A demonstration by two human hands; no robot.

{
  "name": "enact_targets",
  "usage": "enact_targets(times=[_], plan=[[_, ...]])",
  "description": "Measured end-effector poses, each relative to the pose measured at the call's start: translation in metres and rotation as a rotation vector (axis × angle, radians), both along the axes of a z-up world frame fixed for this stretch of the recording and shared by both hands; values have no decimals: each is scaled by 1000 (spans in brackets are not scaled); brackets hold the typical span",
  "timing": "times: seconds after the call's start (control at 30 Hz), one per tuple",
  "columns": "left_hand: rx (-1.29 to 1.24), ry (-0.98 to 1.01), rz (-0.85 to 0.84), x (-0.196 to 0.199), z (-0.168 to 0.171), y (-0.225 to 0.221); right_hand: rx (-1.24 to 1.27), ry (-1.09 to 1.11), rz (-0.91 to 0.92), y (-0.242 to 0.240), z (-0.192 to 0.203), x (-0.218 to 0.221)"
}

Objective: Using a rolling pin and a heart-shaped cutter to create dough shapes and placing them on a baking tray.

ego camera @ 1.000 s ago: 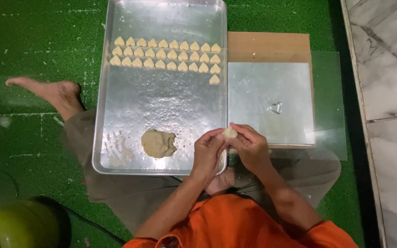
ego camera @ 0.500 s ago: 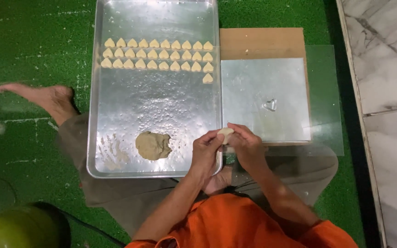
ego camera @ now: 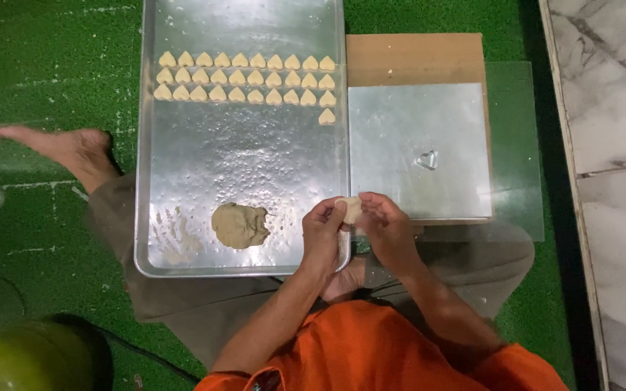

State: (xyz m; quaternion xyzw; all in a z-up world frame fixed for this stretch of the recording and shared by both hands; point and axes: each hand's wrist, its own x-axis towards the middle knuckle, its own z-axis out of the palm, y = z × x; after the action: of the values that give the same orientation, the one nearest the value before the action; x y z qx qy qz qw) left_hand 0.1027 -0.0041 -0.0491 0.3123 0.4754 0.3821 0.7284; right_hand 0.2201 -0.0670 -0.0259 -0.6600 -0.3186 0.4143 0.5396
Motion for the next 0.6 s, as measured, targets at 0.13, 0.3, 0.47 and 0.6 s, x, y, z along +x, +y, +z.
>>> enact_targets(times=[0.13,0.3,0.47,0.6], plan=[[-44,-67,19,-1,13,-1,-11,-43,30,1,19,-9],[239,182,-230,-14,26,6,-42,-245,53,-2,15,3],[124,224,-159,-7,34,12,14,62,2,3,-19,15],[53,193,-19,6,34,13,-100,-107,-258,16,13,0]])
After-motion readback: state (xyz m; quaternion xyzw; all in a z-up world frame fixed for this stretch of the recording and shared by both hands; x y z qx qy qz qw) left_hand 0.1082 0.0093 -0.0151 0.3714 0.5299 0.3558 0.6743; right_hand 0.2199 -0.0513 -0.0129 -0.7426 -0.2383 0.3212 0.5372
